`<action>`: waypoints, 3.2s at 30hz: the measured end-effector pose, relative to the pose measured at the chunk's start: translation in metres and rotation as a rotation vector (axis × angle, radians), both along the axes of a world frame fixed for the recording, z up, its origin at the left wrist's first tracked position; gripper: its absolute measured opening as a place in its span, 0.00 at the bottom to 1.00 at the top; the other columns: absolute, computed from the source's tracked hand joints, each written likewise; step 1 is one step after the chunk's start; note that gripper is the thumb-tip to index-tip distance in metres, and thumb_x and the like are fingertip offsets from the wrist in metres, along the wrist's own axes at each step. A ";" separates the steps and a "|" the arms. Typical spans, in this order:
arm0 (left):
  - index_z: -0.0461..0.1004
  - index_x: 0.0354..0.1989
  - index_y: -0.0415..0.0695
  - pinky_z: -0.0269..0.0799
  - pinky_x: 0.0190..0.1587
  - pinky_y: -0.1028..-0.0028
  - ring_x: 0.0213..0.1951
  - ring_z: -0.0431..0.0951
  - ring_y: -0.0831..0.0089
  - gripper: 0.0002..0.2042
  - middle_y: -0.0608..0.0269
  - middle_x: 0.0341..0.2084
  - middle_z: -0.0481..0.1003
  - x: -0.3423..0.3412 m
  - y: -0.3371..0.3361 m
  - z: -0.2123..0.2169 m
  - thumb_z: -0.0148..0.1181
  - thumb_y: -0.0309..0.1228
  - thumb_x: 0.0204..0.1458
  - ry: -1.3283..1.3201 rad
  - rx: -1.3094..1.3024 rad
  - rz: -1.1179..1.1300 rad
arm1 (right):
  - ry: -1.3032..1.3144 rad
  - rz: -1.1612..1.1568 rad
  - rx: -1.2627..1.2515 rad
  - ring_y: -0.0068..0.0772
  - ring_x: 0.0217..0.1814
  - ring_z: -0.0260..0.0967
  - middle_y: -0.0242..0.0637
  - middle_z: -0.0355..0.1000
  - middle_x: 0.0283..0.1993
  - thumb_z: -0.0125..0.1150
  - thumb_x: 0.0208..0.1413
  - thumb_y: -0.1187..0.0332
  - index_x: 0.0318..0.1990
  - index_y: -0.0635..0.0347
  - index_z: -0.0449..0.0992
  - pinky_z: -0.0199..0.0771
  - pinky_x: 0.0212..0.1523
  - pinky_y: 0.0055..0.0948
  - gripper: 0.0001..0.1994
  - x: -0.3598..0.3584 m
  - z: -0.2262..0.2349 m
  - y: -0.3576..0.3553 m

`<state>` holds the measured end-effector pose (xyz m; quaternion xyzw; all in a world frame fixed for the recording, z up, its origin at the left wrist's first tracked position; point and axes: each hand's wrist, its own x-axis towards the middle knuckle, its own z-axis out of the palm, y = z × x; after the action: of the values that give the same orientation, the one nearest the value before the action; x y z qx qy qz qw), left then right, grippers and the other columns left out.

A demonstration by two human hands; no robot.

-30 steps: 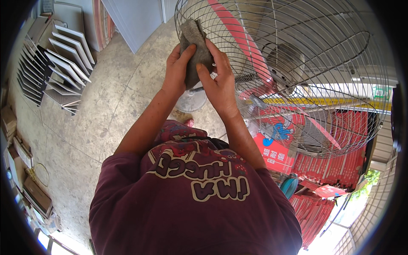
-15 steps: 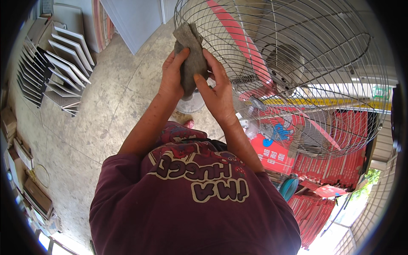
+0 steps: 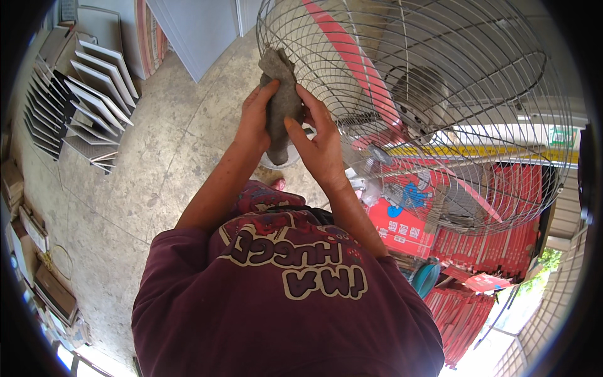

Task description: The person wipes the metal cage of a stand fan with a cloth, picks at the edges of the cloth, and wipes the center hub of the fan by hand before folding the cloth.

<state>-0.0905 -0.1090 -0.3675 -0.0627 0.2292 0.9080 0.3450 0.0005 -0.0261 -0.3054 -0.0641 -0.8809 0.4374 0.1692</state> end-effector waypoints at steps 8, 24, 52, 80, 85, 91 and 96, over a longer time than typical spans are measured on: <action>0.71 0.41 0.39 0.73 0.38 0.70 0.34 0.76 0.69 0.13 0.59 0.34 0.75 -0.043 -0.009 0.017 0.57 0.35 0.52 0.054 0.029 0.190 | 0.048 0.002 -0.091 0.37 0.49 0.69 0.45 0.66 0.52 0.57 0.48 0.77 0.58 0.63 0.62 0.69 0.48 0.32 0.26 0.004 0.003 -0.002; 0.70 0.44 0.39 0.71 0.42 0.69 0.39 0.75 0.68 0.16 0.59 0.38 0.74 -0.042 -0.013 0.012 0.57 0.36 0.52 0.026 -0.064 0.200 | -0.003 -0.002 -0.216 0.29 0.42 0.72 0.44 0.66 0.50 0.52 0.50 0.80 0.58 0.63 0.61 0.74 0.41 0.25 0.24 0.023 -0.006 -0.002; 0.70 0.44 0.38 0.73 0.40 0.69 0.38 0.75 0.67 0.16 0.57 0.37 0.74 -0.017 -0.012 -0.046 0.57 0.36 0.51 -0.039 -0.204 -0.039 | -0.071 -0.061 -0.241 0.26 0.40 0.71 0.42 0.69 0.50 0.54 0.51 0.78 0.58 0.62 0.62 0.73 0.39 0.23 0.24 0.045 -0.016 -0.005; 0.72 0.46 0.40 0.73 0.41 0.70 0.38 0.76 0.67 0.16 0.59 0.38 0.75 -0.042 0.005 -0.091 0.55 0.37 0.53 -0.163 -0.216 -0.032 | -0.162 -0.075 -0.312 0.25 0.40 0.72 0.41 0.69 0.49 0.55 0.52 0.77 0.57 0.61 0.64 0.72 0.40 0.24 0.22 0.055 -0.028 0.000; 0.71 0.48 0.41 0.72 0.44 0.69 0.40 0.76 0.67 0.17 0.59 0.40 0.75 -0.055 0.007 -0.094 0.54 0.38 0.54 -0.142 -0.074 -0.029 | -0.161 -0.068 -0.317 0.25 0.40 0.71 0.41 0.69 0.49 0.55 0.52 0.78 0.57 0.61 0.64 0.72 0.40 0.23 0.22 0.056 -0.032 0.002; 0.72 0.46 0.42 0.74 0.39 0.68 0.34 0.77 0.67 0.17 0.60 0.36 0.76 -0.033 0.025 -0.092 0.54 0.40 0.53 -0.161 -0.167 -0.130 | -0.184 -0.072 -0.293 0.25 0.41 0.72 0.41 0.70 0.49 0.55 0.53 0.77 0.57 0.62 0.64 0.72 0.41 0.23 0.22 0.055 -0.032 0.004; 0.73 0.44 0.41 0.74 0.38 0.69 0.35 0.77 0.68 0.17 0.60 0.36 0.76 -0.011 0.026 -0.106 0.54 0.40 0.53 -0.160 -0.252 -0.215 | -0.207 -0.077 -0.265 0.24 0.42 0.73 0.41 0.71 0.49 0.54 0.54 0.77 0.57 0.62 0.64 0.72 0.42 0.23 0.21 0.057 -0.031 0.005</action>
<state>-0.1011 -0.0829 -0.4737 -0.1528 0.3182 0.8221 0.4467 0.0572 -0.0209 -0.3363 -0.1644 -0.8252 0.5338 0.0844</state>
